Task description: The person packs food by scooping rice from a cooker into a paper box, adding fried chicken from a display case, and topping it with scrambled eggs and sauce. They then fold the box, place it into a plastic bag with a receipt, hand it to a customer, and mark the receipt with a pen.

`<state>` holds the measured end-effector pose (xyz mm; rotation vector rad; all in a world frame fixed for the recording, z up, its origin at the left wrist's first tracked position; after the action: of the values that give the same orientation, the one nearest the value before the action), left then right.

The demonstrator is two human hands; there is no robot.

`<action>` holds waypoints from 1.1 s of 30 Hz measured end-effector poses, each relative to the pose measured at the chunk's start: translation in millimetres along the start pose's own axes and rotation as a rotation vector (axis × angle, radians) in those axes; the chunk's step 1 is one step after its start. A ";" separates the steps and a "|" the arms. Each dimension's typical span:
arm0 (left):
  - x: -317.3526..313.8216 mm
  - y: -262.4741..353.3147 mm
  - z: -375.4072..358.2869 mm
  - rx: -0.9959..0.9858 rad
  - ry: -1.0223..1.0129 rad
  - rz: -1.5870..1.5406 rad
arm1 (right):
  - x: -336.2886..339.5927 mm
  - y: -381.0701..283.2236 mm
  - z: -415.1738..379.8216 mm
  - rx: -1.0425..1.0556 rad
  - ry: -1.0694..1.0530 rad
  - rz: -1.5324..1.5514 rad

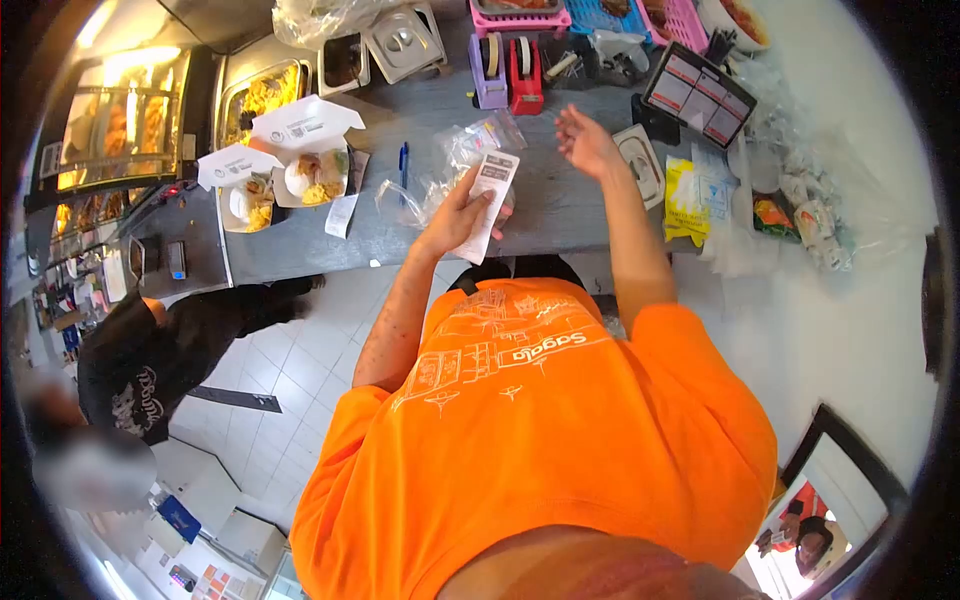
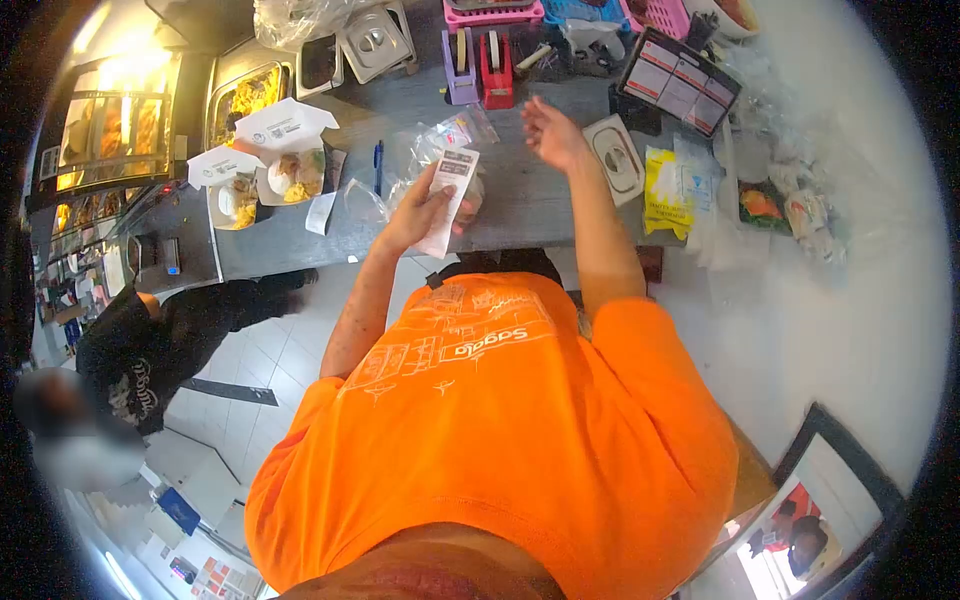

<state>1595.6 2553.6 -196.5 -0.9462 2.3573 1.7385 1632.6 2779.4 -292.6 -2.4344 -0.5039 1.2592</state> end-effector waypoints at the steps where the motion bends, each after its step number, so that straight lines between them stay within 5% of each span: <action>1: 2.7 2.4 3.1 -0.005 0.008 0.001 | -51.5 0.3 -31.8 0.003 -0.138 0.051; 3: -2.1 -1.4 2.8 0.017 -0.050 0.037 | -95.4 31.6 -66.3 -0.005 -0.264 0.119; 5: -5.4 -3.8 4.2 0.085 -0.115 0.054 | -91.3 57.8 -65.4 0.074 -0.182 -0.371; 6: -14.4 0.3 2.7 0.148 -0.134 0.098 | -87.0 67.7 -59.8 0.069 -0.179 -0.360; 8: -15.7 -7.1 -5.4 0.255 -0.093 0.184 | -44.7 51.2 -55.5 0.371 0.222 -0.265; 12: 17.9 -52.4 -41.5 0.294 -0.058 0.340 | 5.1 67.8 -27.6 0.138 0.329 -0.195; 14: 51.2 -56.1 -61.8 0.353 0.060 0.937 | 14.1 101.5 -8.9 0.027 0.314 -0.129; 15: 58.0 -63.1 -68.4 0.361 0.062 0.939 | 7.8 119.6 -4.3 -0.081 0.301 -0.071; 17: 87.4 -63.0 -79.6 0.203 0.285 0.700 | 0.8 136.6 -0.9 -0.150 0.325 -0.164; 19: 108.3 -89.3 -77.7 0.187 0.236 0.655 | -16.8 131.2 10.4 0.067 0.165 -0.439; 22: 115.6 -116.9 -75.5 0.288 0.269 0.653 | -16.9 127.3 19.8 0.127 0.220 -0.833; 24: 119.1 -135.9 -65.9 0.075 0.362 0.333 | -28.8 115.9 20.2 0.214 0.253 -1.073; 26: 118.1 -152.8 -62.6 0.072 0.369 0.279 | -49.6 79.1 -1.4 0.683 0.400 -1.199; 27: 114.3 -155.8 -59.2 0.067 0.372 0.226 | -36.8 81.7 4.7 0.687 0.395 -1.204; 29: 102.5 -159.7 -54.2 0.091 0.382 0.151 | -39.5 107.4 27.6 0.639 -0.008 -1.495; 30: 92.9 -159.0 -53.4 0.095 0.371 0.063 | -44.0 98.9 32.8 0.640 -0.017 -1.499; 32: 78.9 -164.7 -47.1 0.100 0.351 0.008 | -30.7 93.4 59.0 0.221 0.019 -1.369; 33: 72.6 -166.5 -43.9 0.099 0.358 0.005 | -46.9 77.9 54.6 0.217 0.012 -1.372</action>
<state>1634.2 2454.3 -350.0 -1.3314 2.6256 1.5436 1573.7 2697.5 -325.3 -1.2869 -1.5323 0.5874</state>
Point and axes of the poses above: each hand's wrist, its own z-axis towards the middle knuckle, its own x-axis out of the back of the hand, y = z × x, the point moved 9 cm from there along z, towards the middle knuckle, and after that the axes turned 6 degrees about -y, right-handed, at the moved point
